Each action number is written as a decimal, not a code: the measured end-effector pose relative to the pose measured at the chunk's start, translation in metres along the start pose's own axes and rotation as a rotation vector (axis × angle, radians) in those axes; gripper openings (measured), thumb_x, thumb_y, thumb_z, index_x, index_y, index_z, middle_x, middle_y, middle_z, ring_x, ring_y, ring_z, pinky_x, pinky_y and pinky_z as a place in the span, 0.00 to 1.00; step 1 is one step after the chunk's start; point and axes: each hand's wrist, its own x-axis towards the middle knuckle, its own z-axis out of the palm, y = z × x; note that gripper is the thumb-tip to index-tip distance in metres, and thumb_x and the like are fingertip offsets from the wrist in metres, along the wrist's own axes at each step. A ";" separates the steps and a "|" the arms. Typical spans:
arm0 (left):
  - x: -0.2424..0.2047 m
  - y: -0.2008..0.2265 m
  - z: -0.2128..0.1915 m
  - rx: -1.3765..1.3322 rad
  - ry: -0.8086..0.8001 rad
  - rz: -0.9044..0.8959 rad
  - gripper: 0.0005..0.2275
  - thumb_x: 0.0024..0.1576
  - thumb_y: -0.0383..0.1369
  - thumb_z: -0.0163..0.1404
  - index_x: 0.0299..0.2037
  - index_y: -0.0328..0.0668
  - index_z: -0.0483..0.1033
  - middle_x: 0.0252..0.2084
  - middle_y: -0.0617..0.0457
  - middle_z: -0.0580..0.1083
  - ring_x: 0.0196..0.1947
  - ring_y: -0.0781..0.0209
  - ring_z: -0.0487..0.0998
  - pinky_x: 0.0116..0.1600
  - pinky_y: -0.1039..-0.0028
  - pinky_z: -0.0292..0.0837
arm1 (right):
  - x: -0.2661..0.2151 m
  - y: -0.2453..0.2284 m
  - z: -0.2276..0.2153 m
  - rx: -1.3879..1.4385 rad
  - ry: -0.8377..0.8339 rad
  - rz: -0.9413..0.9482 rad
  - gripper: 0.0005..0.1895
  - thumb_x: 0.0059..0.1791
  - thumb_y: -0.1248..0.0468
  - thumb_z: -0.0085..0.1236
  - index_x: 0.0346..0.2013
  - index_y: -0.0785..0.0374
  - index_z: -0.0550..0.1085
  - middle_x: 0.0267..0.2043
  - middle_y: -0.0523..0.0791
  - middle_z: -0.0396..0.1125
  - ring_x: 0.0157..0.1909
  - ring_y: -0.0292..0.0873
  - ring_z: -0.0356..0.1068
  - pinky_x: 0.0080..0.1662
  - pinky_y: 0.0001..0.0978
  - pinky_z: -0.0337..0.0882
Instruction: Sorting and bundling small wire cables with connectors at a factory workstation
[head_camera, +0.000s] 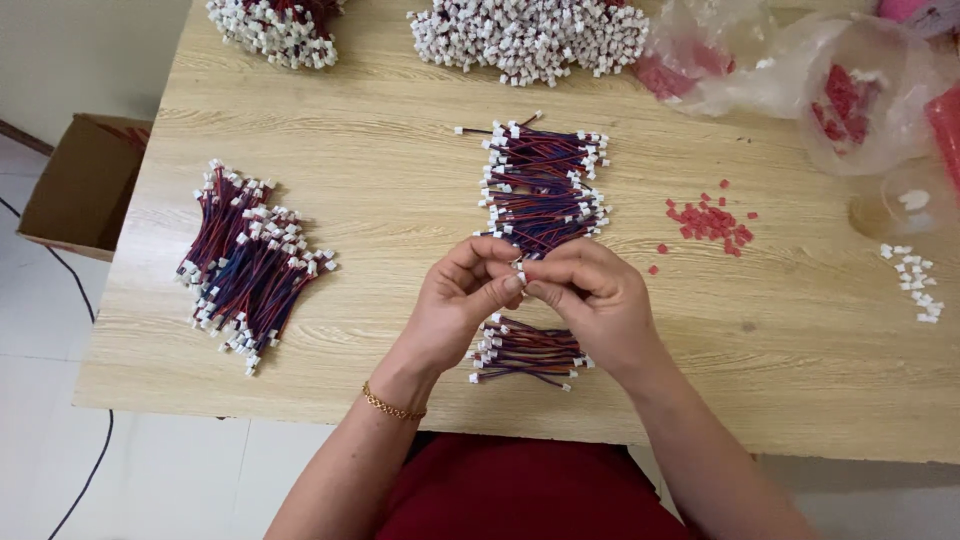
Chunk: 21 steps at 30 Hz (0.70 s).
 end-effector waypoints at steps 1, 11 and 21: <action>0.001 0.001 0.001 -0.011 0.009 0.001 0.13 0.53 0.24 0.57 0.47 0.34 0.72 0.29 0.48 0.76 0.28 0.67 0.77 0.38 0.78 0.74 | 0.000 -0.004 0.001 -0.028 0.015 -0.003 0.07 0.43 0.72 0.65 0.35 0.63 0.81 0.30 0.46 0.69 0.31 0.35 0.68 0.36 0.26 0.69; -0.002 -0.002 -0.007 0.025 -0.004 -0.039 0.12 0.52 0.23 0.56 0.46 0.35 0.72 0.28 0.49 0.76 0.27 0.67 0.77 0.37 0.80 0.74 | 0.003 0.001 -0.012 0.054 -0.155 0.079 0.08 0.42 0.72 0.65 0.35 0.64 0.80 0.30 0.46 0.70 0.34 0.38 0.68 0.40 0.32 0.69; -0.026 0.001 -0.018 0.236 -0.133 -0.224 0.11 0.51 0.21 0.56 0.44 0.33 0.75 0.27 0.51 0.75 0.29 0.67 0.75 0.38 0.79 0.73 | -0.028 0.029 0.005 0.074 -0.285 0.237 0.03 0.42 0.69 0.64 0.29 0.59 0.79 0.29 0.46 0.70 0.35 0.44 0.70 0.44 0.39 0.68</action>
